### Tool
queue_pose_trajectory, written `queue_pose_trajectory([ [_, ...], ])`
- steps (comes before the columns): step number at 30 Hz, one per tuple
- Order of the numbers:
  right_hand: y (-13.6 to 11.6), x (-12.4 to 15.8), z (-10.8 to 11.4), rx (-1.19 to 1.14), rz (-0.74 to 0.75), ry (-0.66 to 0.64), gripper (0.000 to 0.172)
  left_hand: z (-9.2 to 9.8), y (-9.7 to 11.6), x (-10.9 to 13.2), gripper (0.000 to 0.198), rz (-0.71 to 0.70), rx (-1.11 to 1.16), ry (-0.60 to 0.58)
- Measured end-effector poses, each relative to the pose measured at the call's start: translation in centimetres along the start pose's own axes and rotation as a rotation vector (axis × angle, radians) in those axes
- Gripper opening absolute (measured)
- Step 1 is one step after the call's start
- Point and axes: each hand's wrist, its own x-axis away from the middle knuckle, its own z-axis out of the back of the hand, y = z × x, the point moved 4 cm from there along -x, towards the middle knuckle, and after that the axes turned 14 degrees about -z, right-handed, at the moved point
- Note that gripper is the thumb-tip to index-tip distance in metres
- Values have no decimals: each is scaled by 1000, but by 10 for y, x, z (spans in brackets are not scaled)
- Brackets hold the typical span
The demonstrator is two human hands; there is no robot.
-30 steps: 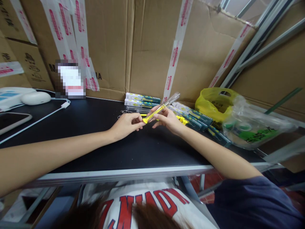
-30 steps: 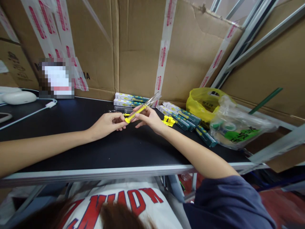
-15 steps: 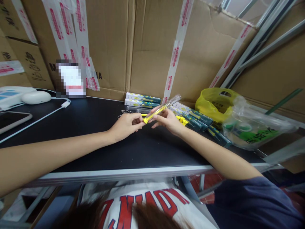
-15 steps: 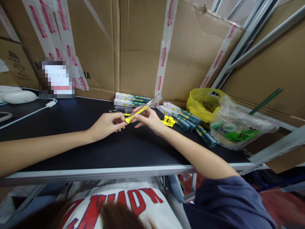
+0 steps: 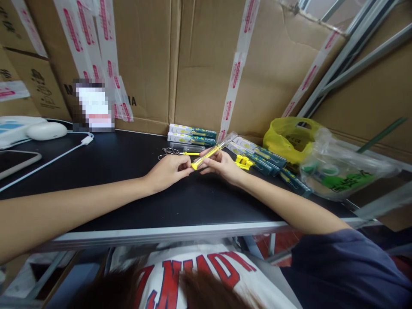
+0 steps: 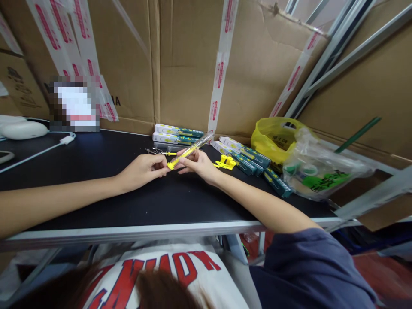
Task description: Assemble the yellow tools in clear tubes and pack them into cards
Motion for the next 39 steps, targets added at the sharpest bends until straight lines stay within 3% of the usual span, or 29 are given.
queue_pose_trajectory([
  [7, 1, -5, 3, -57, -7, 3, 38, -1, -6, -1, 19, 78, 129, 31],
  [13, -4, -5, 1, -58, -5, 11, 37, -1, -4, -3, 20, 49, 125, 31],
  [20, -15, -14, 40, -203, 62, 269, 28, -2, -11, -2, 20, 100, 193, 74],
  [26, -14, -18, 47, -214, 35, 290, 33, -1, -13, -4, 19, 121, 204, 109],
  [32, -12, -12, 35, -127, 37, 250, 39, -4, -18, -2, 19, 208, 309, 136],
  [39, -4, -3, -18, 27, 36, 37, 44, -8, -6, -4, 30, 162, 312, 14],
])
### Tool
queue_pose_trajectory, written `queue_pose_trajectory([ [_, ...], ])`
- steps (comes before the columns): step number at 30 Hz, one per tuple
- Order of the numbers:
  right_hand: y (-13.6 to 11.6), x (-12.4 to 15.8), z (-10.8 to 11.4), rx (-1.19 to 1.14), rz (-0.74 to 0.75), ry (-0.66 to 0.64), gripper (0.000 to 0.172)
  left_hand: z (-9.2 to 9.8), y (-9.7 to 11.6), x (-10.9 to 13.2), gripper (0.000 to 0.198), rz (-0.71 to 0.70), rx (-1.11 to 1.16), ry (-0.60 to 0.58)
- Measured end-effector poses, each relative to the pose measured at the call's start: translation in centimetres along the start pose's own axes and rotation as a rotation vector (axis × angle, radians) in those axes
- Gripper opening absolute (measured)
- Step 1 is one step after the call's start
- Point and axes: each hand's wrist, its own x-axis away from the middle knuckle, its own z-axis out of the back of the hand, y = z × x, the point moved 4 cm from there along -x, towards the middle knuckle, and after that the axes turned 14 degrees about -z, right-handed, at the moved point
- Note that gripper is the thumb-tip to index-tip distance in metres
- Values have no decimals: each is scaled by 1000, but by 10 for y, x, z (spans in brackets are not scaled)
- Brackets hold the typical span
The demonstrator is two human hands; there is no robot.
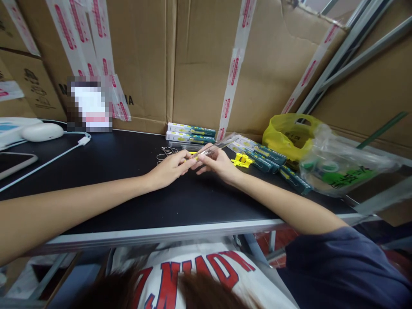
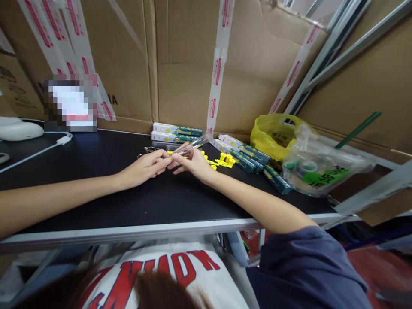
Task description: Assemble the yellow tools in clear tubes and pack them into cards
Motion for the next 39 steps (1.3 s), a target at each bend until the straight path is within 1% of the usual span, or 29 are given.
queue_pose_trajectory([
  [2, -3, -2, 0, -22, -4, 2, 43, 0, 3, 0, 33, -8, -41, 2],
  [4, -10, -6, 15, -72, 8, 75, 40, 2, 4, 1, 35, -9, -76, 27],
  [7, -21, -12, 58, -127, 107, 348, 38, 7, 2, 3, 36, -19, -92, 48],
  [8, -24, -14, 72, -97, 137, 426, 36, 9, 1, 3, 36, -19, -89, 52],
  [9, -24, -16, 82, -22, 121, 458, 34, 10, 0, 4, 35, -15, -87, 57],
  [10, -23, -19, 89, 99, 88, 456, 33, 11, 0, 3, 34, -10, -82, 63],
  [11, -21, -22, 93, 272, 60, 443, 32, 11, -1, 3, 33, -3, -76, 71],
  [13, -22, -29, 97, 703, 68, 450, 29, 12, -3, 2, 31, 8, -73, 85],
  [15, -25, -35, 99, 1133, 108, 502, 25, 11, -5, 1, 28, 7, -94, 91],
  [17, -30, -41, 104, 1449, 107, 548, 20, 11, -7, 1, 26, -1, -128, 84],
  [19, -33, -48, 111, 1643, 85, 552, 19, 11, -7, 0, 28, -9, -169, 69],
  [22, -28, -56, 119, 1778, 28, 507, 23, 11, -5, 0, 32, -14, -229, 53],
  [26, -17, -63, 118, 1832, 6, 495, 28, 12, -5, 0, 33, -26, -245, 68],
  [28, -19, -59, 112, 1802, 53, 536, 29, 12, -8, -1, 33, -20, -222, 82],
  [30, -26, -48, 100, 1674, 151, 549, 29, 13, -13, -1, 32, -7, -185, 102],
  [31, -30, -39, 91, 1564, 210, 512, 28, 13, -16, -1, 32, -1, -167, 119],
  [32, -32, -29, 81, 1426, 255, 412, 30, 14, -18, -1, 32, 6, -150, 141],
  [33, -32, -17, 69, 1277, 267, 282, 34, 14, -21, -1, 32, 14, -131, 166],
  [34, -31, -6, 58, 1132, 247, 165, 37, 15, -22, -1, 32, 27, -108, 189],
  [35, -29, 5, 46, 1016, 226, 81, 36, 15, -23, -1, 31, 41, -76, 207],
  [36, -25, 15, 35, 935, 211, 30, 35, 14, -23, -1, 31, 55, -36, 213],
  [37, -21, 22, 26, 873, 189, -1, 38, 12, -22, -2, 30, 66, 10, 209],
  [38, -17, 27, 18, 819, 182, -6, 40, 10, -20, -2, 29, 74, 55, 195],
  [39, -14, 29, 12, 785, 186, 3, 38, 7, -17, -1, 28, 77, 99, 175],
])
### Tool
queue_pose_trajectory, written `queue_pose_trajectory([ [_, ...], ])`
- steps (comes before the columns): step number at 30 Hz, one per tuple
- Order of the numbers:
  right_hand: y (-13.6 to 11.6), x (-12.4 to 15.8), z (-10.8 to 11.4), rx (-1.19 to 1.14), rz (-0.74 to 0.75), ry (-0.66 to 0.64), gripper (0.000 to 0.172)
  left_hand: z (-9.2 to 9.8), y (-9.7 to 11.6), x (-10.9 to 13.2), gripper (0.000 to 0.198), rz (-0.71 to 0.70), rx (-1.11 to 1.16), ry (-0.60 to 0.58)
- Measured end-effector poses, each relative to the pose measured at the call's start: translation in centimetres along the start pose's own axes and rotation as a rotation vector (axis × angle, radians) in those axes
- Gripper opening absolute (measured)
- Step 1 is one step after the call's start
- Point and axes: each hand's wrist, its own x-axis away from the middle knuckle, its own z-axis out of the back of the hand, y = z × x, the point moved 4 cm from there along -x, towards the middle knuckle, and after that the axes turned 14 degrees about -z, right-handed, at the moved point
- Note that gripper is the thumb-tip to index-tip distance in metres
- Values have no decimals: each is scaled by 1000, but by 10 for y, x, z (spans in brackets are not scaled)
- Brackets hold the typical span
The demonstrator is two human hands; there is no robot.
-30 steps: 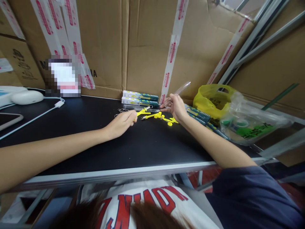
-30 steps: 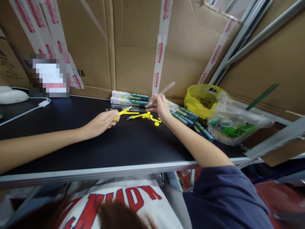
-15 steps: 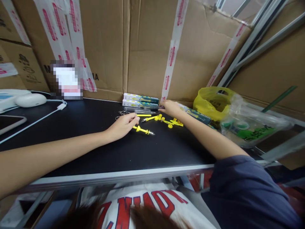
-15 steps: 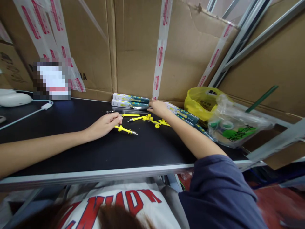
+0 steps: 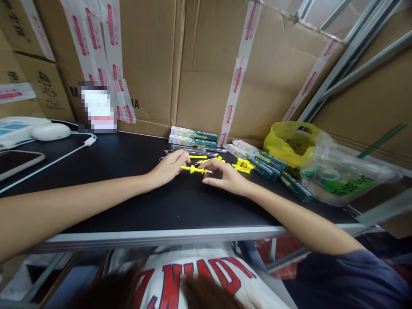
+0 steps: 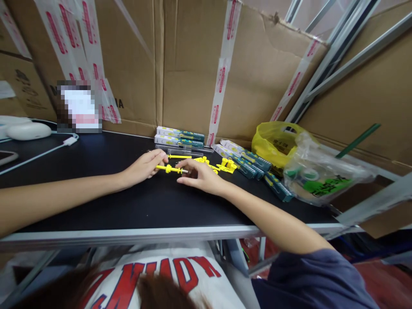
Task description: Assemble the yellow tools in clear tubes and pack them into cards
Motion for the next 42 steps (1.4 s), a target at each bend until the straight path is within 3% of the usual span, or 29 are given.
queue_pose_trajectory([
  [3, 0, -4, -10, -131, -19, 28, 28, -9, 9, 4, 26, 25, 95, -73],
  [7, 12, -11, 7, -271, -51, 111, 30, -13, 13, 6, 33, 34, 146, -110],
  [10, 24, -11, 25, -261, -81, 183, 32, -10, 11, 3, 34, -21, 69, -113],
  [15, 29, -11, 35, -389, -123, 155, 35, -10, 10, 2, 21, -126, -85, -190],
  [23, 16, -8, 15, -570, -99, 27, 36, -13, 29, 9, 6, -225, -362, -296],
  [27, 12, -7, -9, -559, -118, -60, 37, -18, 32, 13, 28, -268, -269, -297],
  [30, 10, -8, -17, -545, -105, -127, 39, -20, 31, 13, 34, -301, -227, -294],
  [32, 11, -9, -6, -459, -83, -113, 40, -18, 29, 12, 35, -295, -260, -255],
  [34, 16, -9, 19, -264, -68, -3, 35, -13, 27, 10, 33, -261, -312, -206],
  [37, 28, -4, 64, 333, -100, 213, 12, -7, 26, 8, 34, -210, -356, -161],
  [39, 40, -1, 83, 690, -218, 200, 9, -4, 26, 7, 35, -186, -380, -144],
  [42, 55, 5, 91, 960, -420, 71, 14, -2, 27, 6, 32, -186, -436, -143],
])
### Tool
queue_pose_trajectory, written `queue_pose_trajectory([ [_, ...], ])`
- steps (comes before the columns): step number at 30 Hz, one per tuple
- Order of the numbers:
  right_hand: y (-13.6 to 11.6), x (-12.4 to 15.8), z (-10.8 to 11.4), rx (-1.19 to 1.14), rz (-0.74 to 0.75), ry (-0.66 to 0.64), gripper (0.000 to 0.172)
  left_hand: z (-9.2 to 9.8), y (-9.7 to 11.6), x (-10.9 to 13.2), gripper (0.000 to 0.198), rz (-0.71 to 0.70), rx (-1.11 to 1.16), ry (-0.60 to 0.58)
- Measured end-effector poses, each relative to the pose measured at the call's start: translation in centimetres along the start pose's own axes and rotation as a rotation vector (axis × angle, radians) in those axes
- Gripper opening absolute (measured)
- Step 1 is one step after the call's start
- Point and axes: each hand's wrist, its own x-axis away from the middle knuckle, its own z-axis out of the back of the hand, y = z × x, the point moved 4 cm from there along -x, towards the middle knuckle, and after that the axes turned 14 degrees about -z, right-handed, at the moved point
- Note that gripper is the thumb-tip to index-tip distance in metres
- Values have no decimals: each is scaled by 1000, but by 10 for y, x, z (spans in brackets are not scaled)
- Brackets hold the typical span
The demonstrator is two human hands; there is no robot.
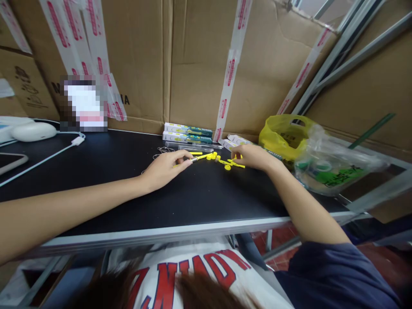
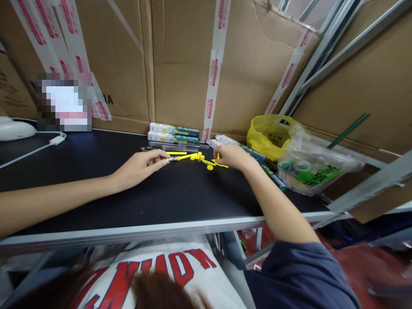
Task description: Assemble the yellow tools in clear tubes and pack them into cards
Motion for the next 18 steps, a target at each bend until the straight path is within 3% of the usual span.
queue_pose_trajectory([
  [9, -7, 2, -20, 212, -50, -84, 30, -2, 4, 1, 13, -53, 33, 1],
  [18, -12, 1, -24, 235, -44, -88, 28, 0, 8, 0, 31, -84, -16, -15],
])
